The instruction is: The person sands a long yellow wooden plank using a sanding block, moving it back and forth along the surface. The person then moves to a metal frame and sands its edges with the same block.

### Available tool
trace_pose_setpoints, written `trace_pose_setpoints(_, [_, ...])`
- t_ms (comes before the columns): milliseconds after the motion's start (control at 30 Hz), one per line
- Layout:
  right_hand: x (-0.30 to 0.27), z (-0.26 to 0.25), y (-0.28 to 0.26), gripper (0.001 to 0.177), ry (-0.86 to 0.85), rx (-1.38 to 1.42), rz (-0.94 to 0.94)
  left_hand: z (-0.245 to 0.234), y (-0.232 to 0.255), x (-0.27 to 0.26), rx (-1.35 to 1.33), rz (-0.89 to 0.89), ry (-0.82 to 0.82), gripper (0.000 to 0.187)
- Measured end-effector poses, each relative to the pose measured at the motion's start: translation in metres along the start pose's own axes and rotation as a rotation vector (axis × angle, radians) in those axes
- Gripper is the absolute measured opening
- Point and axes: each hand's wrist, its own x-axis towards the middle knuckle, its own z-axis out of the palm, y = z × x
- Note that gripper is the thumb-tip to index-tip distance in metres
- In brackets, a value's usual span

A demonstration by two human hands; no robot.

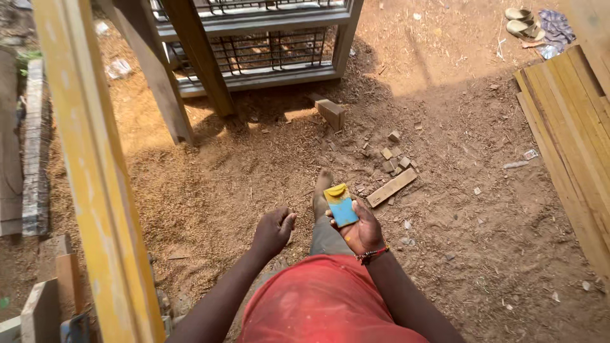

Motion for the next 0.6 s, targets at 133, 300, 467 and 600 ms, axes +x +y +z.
trace_pose_setpoints(133, [0.097, -0.006, -0.035, 0.05, -0.024, 0.074, 0.118, 0.005, -0.027, 0.066, 0.055, -0.04, 0.099, 0.023])
trace_pose_setpoints(300, [0.227, 0.027, -0.098, 0.051, -0.059, 0.03, 0.246, -0.02, -0.063, 0.115, -0.009, -0.492, 0.374, 0.025])
trace_pose_setpoints(467, [0.33, 0.064, -0.149, 0.054, -0.177, -0.103, 0.359, -0.065, -0.062, 0.147, 0.01, -0.79, 0.468, 0.027])
trace_pose_setpoints(600, [0.411, 0.093, -0.164, 0.052, -0.198, -0.224, 0.374, -0.101, -0.053, 0.205, 0.078, -0.707, 0.606, 0.026])
